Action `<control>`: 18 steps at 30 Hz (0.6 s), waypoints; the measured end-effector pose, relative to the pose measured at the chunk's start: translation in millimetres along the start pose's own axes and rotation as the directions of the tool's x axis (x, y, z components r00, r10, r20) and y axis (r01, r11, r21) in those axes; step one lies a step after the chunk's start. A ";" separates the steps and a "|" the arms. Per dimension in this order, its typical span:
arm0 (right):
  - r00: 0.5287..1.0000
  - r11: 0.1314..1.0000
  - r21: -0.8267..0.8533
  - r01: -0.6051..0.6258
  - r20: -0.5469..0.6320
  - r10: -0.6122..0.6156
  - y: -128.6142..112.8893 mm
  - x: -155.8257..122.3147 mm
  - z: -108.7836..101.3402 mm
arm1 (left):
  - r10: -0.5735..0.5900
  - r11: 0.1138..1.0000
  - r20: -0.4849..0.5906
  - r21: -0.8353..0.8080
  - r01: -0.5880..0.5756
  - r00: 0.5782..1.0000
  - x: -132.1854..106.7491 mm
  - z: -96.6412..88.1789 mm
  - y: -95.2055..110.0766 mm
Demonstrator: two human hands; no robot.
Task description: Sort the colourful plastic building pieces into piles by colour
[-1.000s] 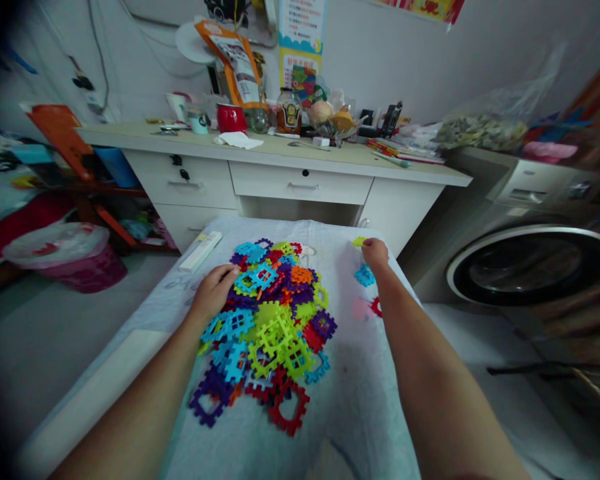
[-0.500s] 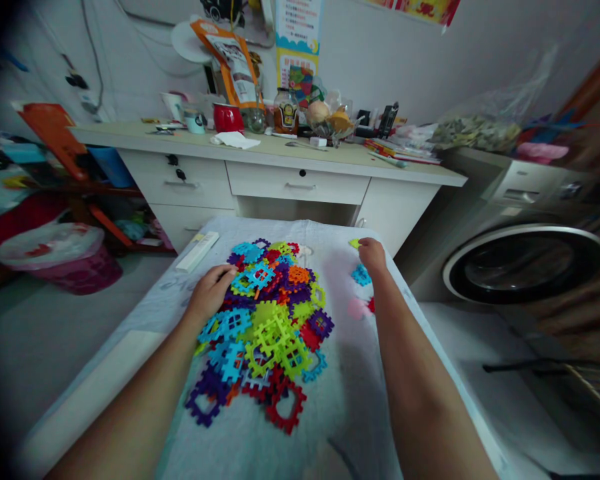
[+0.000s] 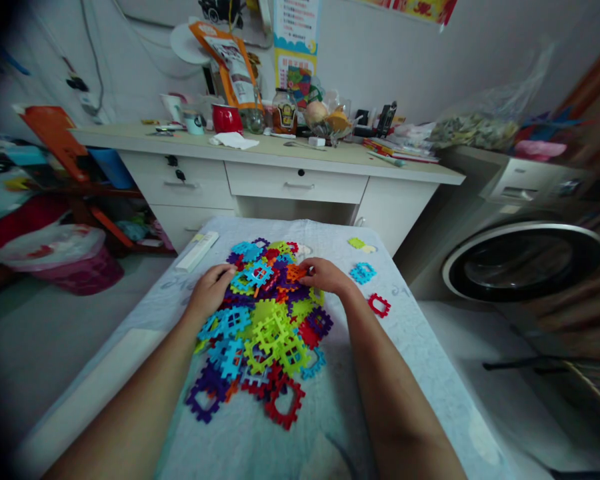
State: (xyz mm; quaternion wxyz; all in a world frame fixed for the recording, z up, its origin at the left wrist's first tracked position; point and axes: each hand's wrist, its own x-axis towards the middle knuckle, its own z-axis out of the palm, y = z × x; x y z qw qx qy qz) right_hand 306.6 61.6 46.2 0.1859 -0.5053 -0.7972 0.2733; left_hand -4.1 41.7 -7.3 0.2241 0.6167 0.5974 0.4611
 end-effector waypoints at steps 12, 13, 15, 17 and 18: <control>0.996 0.991 0.120 0.064 -0.074 -0.056 13.7 -1.6 2.2 | -0.007 1.000 0.006 -0.003 0.008 1.000 1.0 0.1 -0.6; 0.996 0.989 0.131 0.062 -0.077 -0.053 15.1 -1.9 2.0 | -0.007 1.000 0.006 -0.002 0.007 1.000 0.9 0.1 -0.5; 0.996 0.987 0.151 0.059 -0.082 -0.047 17.3 -2.4 1.7 | -0.008 1.000 0.004 0.001 0.008 1.000 0.5 0.1 -0.1; 0.995 0.984 0.169 0.053 -0.088 -0.039 18.4 -3.0 1.4 | -0.008 1.000 -0.002 -0.001 0.008 1.000 0.1 0.3 0.6; 0.995 0.983 0.178 0.049 -0.089 -0.033 18.6 -3.2 1.1 | -0.008 1.000 -0.004 -0.002 0.008 1.000 0.0 0.5 0.9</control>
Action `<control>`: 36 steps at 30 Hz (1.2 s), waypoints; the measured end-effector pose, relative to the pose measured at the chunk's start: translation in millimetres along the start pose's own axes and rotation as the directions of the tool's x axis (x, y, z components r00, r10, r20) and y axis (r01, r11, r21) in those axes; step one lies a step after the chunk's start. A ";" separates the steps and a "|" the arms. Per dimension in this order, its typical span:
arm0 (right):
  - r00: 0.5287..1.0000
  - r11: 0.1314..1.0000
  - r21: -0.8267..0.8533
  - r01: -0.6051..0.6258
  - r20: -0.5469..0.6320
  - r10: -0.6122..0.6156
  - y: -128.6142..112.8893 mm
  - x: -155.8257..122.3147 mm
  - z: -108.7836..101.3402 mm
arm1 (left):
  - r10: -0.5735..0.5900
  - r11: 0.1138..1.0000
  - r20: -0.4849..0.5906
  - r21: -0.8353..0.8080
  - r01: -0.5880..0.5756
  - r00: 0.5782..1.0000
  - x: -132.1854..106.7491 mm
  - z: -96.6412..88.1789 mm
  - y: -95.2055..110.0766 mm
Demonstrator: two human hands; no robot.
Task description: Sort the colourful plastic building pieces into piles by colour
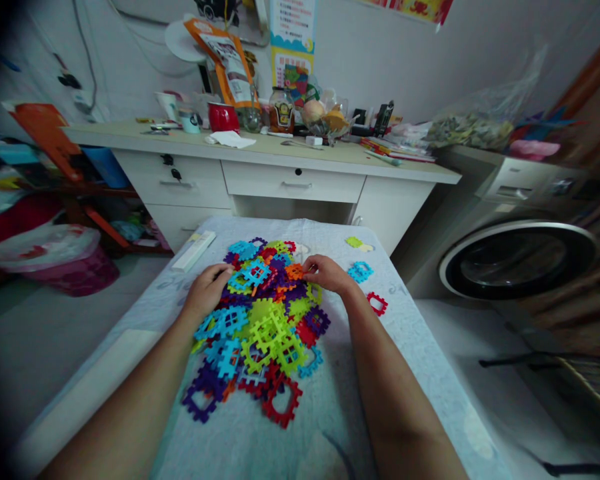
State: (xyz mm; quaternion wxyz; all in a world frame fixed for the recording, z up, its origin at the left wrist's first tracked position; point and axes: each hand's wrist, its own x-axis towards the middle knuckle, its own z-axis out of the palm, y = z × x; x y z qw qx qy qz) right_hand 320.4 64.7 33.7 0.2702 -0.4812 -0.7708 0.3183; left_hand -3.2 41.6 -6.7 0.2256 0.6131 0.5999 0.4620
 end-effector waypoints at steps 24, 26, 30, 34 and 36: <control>0.940 0.945 -0.198 -0.262 -0.273 0.203 -5.0 -99.9 -70.0 | -0.028 0.998 0.064 -0.056 0.032 0.998 2.6 -4.2 -6.2; 0.927 0.917 -0.233 -0.324 -0.270 0.260 -1.1 -131.3 -71.7 | -0.021 0.998 0.060 -0.056 0.025 0.998 3.0 -4.1 -6.1; 0.929 0.889 -0.290 -0.355 -0.220 0.299 -1.6 -187.9 -65.9 | -0.029 0.998 0.059 -0.045 0.031 0.998 3.7 -3.7 -4.9; 0.935 0.882 -0.311 -0.353 -0.142 0.324 -11.3 -224.5 -53.2 | -0.039 0.998 0.060 -0.046 0.042 0.997 3.9 -3.5 -4.4; 0.935 0.875 -0.330 -0.355 -0.113 0.336 -16.6 -234.6 -47.1 | -0.047 0.998 0.056 -0.040 0.049 0.997 3.6 -3.8 -4.0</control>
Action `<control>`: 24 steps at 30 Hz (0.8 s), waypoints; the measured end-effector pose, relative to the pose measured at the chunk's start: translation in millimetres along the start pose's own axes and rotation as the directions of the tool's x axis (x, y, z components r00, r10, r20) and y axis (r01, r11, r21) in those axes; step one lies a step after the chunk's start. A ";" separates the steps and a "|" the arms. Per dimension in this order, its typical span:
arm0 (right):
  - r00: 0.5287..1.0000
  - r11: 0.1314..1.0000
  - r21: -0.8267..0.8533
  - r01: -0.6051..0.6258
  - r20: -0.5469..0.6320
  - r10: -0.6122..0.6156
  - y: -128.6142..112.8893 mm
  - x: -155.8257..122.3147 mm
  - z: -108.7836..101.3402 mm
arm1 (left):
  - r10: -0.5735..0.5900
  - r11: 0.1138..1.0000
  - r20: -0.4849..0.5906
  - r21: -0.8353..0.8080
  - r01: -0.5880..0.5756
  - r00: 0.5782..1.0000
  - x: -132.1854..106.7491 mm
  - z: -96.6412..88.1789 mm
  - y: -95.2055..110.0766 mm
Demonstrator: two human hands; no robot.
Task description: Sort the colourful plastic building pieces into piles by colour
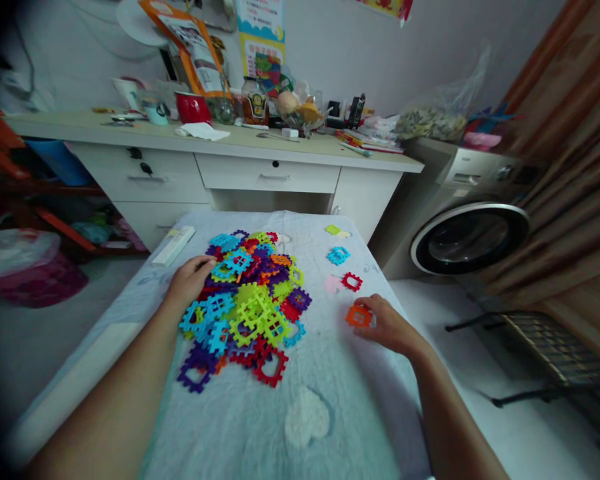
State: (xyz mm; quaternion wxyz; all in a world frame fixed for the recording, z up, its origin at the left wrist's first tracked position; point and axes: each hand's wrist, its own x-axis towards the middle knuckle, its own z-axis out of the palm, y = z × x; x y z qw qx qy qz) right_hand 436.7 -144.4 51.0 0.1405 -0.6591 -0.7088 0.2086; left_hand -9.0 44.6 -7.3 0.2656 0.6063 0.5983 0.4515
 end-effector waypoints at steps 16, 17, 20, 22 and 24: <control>0.994 0.980 -0.199 -0.001 0.111 0.023 -20.4 -0.8 0.9 | 0.002 1.000 -0.061 -0.018 -0.003 0.998 -0.9 -1.1 -3.0; 0.992 0.978 -0.208 0.003 0.124 0.023 -19.1 -0.3 -0.4 | 0.003 1.000 -0.065 -0.024 -0.005 0.998 -1.1 -1.3 -3.2; 0.990 0.977 -0.213 -0.001 0.139 0.031 -14.0 5.6 -6.0 | 0.005 0.999 -0.066 -0.036 -0.008 0.998 -2.3 -1.7 -2.7; 0.995 0.979 -0.204 -0.001 0.094 0.021 -11.2 15.9 -8.0 | 0.012 0.999 -0.064 -0.047 -0.015 0.998 -3.5 -1.8 -2.3; 1.000 0.975 -0.223 -0.013 0.007 0.015 -8.8 31.4 -5.7 | 0.012 0.997 -0.068 -0.070 -0.017 0.998 -5.1 -2.0 -2.0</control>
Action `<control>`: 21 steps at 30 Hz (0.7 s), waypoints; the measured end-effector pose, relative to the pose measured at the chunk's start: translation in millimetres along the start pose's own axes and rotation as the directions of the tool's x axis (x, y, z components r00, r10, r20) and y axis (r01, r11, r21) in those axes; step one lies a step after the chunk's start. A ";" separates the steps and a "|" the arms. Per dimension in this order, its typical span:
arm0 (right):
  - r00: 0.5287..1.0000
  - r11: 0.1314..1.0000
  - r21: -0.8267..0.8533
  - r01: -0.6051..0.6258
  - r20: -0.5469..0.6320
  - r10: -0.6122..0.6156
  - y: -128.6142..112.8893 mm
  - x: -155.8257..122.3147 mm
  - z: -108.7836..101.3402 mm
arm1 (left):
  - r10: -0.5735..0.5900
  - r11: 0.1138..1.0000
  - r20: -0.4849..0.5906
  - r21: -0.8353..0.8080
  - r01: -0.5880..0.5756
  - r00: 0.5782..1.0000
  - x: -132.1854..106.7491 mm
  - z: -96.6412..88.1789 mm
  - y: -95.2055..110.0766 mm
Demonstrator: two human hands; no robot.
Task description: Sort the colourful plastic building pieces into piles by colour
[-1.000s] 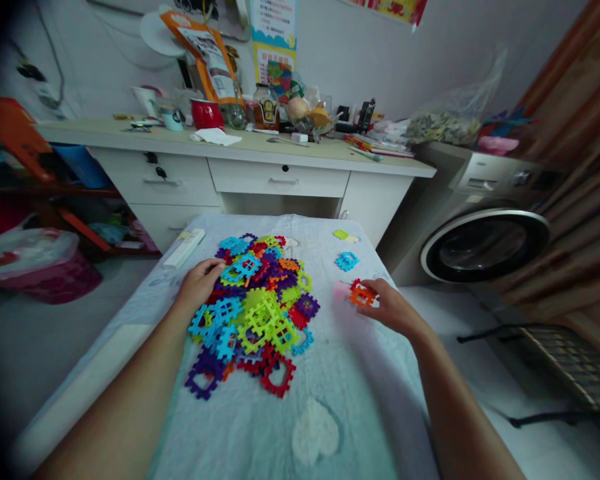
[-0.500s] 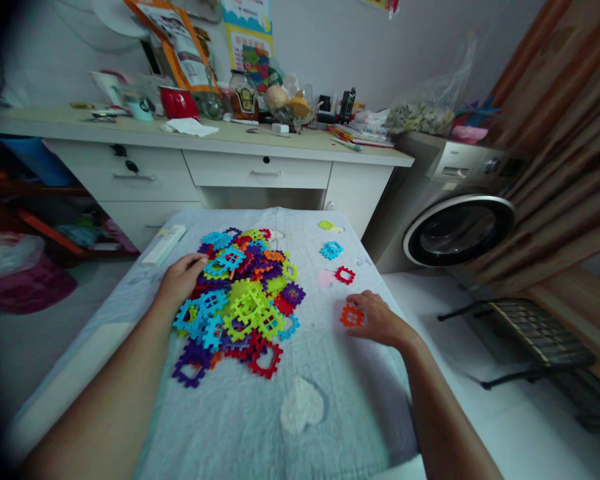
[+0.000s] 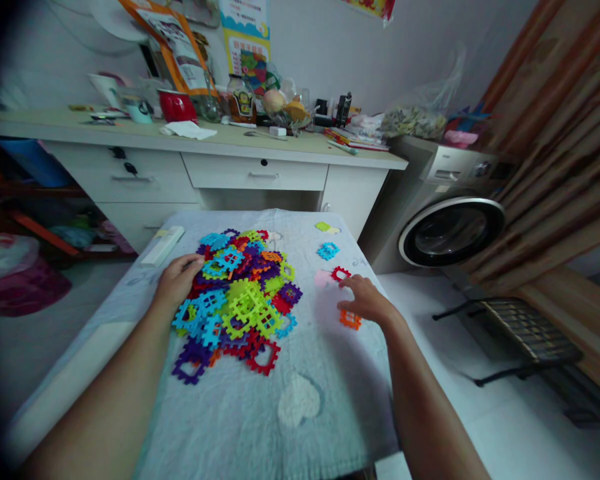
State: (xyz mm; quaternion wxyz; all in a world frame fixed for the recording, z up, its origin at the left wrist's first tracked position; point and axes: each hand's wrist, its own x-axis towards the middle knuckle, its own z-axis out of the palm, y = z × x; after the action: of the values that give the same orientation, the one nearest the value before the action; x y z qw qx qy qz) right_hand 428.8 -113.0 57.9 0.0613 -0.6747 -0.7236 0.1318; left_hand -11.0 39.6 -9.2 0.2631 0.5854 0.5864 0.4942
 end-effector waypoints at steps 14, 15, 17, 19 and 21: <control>0.962 0.979 -0.043 -0.197 -0.203 0.185 9.9 38.7 29.9 | -0.100 0.989 -0.092 -0.117 0.089 0.991 -2.4 -0.1 3.0; 0.962 0.978 -0.036 -0.208 -0.191 0.197 7.1 36.7 26.7 | -0.104 0.989 -0.083 -0.113 0.094 0.991 -2.3 0.4 4.1; 0.958 0.976 -0.017 -0.215 -0.200 0.208 -1.8 33.4 19.9 | -0.108 0.989 -0.065 -0.105 0.101 0.992 -2.4 1.3 6.5; 0.959 0.988 0.028 -0.153 -0.235 0.155 -16.3 31.4 14.6 | -0.106 0.991 -0.044 -0.090 0.101 0.993 -2.5 2.0 8.2; 0.970 0.995 0.099 -0.004 -0.242 0.028 -36.3 31.0 13.0 | -0.097 0.993 -0.013 -0.076 0.096 0.995 -2.2 2.4 8.8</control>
State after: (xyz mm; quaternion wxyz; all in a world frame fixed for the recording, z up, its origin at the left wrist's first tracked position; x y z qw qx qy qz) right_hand 388.0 -85.6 52.6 0.1813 -0.6878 -0.6978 0.0842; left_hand -4.7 36.6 -2.9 0.3034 0.5419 0.5972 0.5076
